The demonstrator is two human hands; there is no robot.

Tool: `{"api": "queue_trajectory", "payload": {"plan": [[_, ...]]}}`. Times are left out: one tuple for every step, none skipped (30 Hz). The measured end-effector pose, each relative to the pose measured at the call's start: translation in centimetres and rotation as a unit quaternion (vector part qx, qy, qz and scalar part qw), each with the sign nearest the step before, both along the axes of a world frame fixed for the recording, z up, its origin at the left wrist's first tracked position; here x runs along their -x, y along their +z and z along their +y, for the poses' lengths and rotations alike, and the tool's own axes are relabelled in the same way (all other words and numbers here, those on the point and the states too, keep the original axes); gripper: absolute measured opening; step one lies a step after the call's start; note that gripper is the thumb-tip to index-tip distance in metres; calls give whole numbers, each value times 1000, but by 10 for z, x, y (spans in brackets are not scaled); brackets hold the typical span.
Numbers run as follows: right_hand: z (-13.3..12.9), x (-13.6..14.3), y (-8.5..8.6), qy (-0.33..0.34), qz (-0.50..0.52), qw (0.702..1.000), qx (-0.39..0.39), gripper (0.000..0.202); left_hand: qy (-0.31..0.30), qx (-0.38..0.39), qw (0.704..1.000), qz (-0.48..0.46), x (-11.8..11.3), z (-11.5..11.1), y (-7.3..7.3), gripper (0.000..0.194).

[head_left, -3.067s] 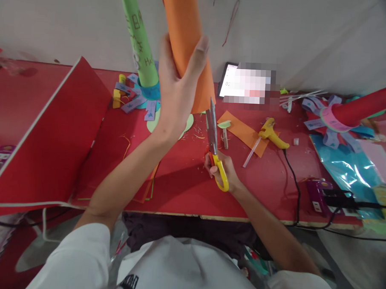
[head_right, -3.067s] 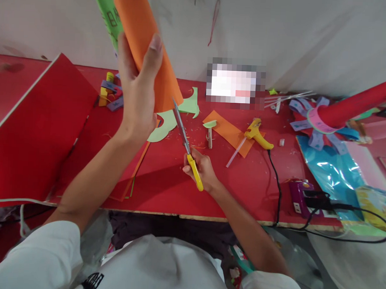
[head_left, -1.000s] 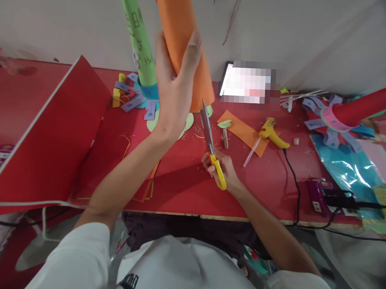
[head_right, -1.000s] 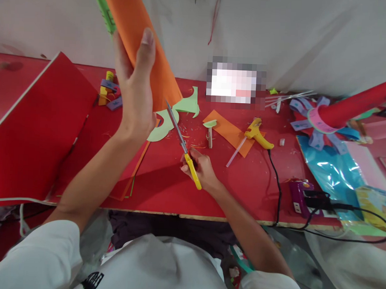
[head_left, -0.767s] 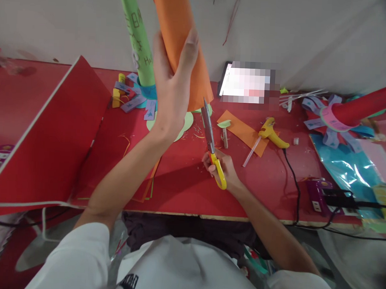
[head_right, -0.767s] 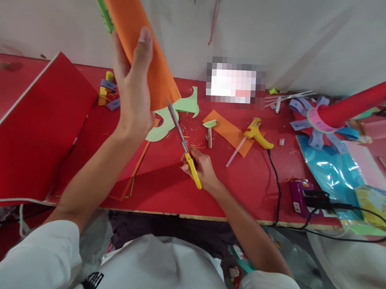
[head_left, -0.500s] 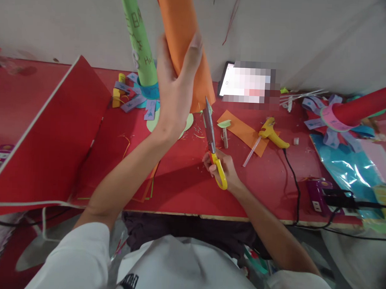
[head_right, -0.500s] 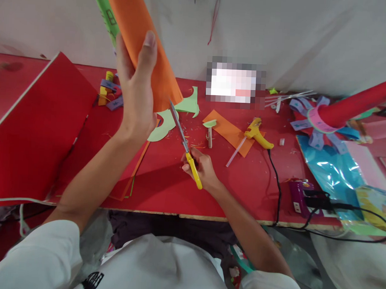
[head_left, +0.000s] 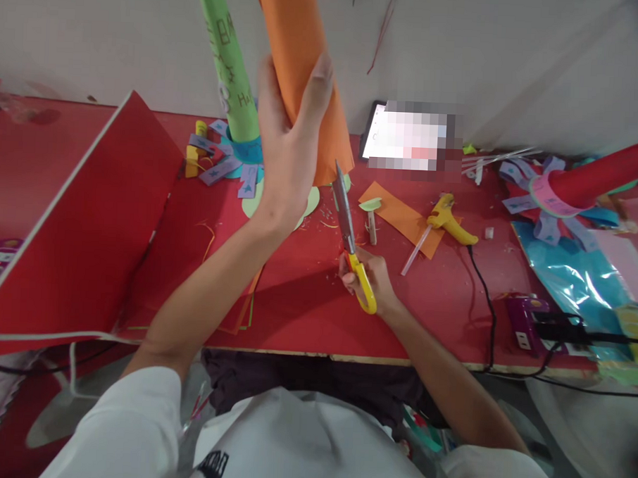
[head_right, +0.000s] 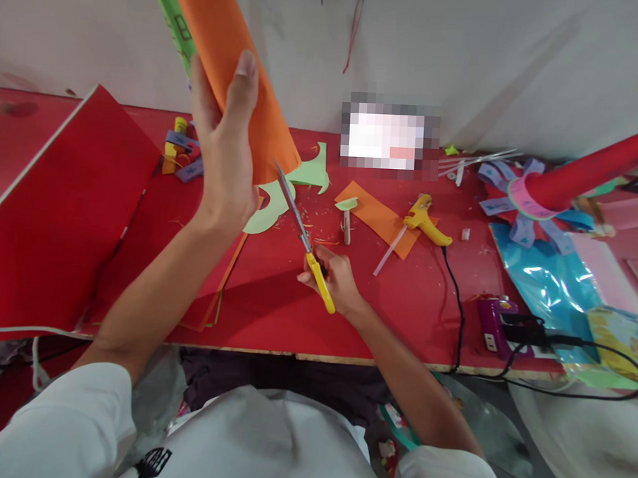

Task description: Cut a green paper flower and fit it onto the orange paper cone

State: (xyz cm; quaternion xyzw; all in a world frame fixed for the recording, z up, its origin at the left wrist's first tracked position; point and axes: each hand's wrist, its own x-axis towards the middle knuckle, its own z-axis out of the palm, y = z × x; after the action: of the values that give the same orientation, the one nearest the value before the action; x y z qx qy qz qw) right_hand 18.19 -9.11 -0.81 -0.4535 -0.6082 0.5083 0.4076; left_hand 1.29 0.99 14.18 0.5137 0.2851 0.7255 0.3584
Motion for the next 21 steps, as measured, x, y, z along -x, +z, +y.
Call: {"api": "queue_trajectory", "payload": {"plan": [[0,0,0,-2,-2,1000,1,70,-2,-2,1000,-7,0,0,0,10],[0,0,1,-5,-7,1000,2,70,-5,-2,1000,-13,0,1,-1,11],[0,-1,1,-8,-14,1000,3,69,-7,-4,1000,-17,0,1,-1,10],[0,-1,2,-11,-21,1000,5,69,-9,-6,1000,-23,0,1,-1,10],[0,-1,3,-14,-28,999,7,68,-11,-10,999,-29,0,1,-1,8],[0,-1,3,-17,-33,999,9,67,-14,-10,999,-35,0,0,0,7],[1,0,4,-19,-38,999,11,67,-16,-8,999,-36,-1,-1,1,6],[1,0,4,-21,-41,999,11,66,-13,-4,999,-34,-1,-1,2,5],[1,0,4,-23,-43,999,11,65,-9,0,1000,-30,-1,-2,2,5],[2,0,3,-24,-43,999,10,64,-3,4,1000,-25,-2,-2,3,7],[2,0,2,-24,-42,999,9,63,2,5,1000,-20,-2,-2,4,8],[2,0,0,-24,-40,999,8,62,5,4,1000,-20,-2,-2,4,9],[2,0,-1,-23,-37,999,7,62,6,3,1000,-22,-2,-1,4,9],[3,0,-3,-22,-34,999,7,62,4,3,1000,-27,-1,0,3,8],[3,-1,-4,-19,-31,999,9,62,1,3,1000,-31,-1,1,2,7],[3,-1,-4,-17,-28,999,10,62,0,4,999,-34,-1,3,2,5],[3,-1,-4,-14,-25,1000,13,62,2,6,999,-36,-1,4,1,4],[3,0,-4,-10,-20,1000,16,62,3,9,999,-38,-1,5,0,3],[2,0,-3,-6,-13,1000,21,63,3,10,999,-40,-1,6,-1,3],[2,1,-1,-1,-6,1000,29,63,3,9,999,-41,-1,6,-2,4],[2,1,1,2,2,999,37,64,4,8,999,-43,-1,7,-2,5]]}}
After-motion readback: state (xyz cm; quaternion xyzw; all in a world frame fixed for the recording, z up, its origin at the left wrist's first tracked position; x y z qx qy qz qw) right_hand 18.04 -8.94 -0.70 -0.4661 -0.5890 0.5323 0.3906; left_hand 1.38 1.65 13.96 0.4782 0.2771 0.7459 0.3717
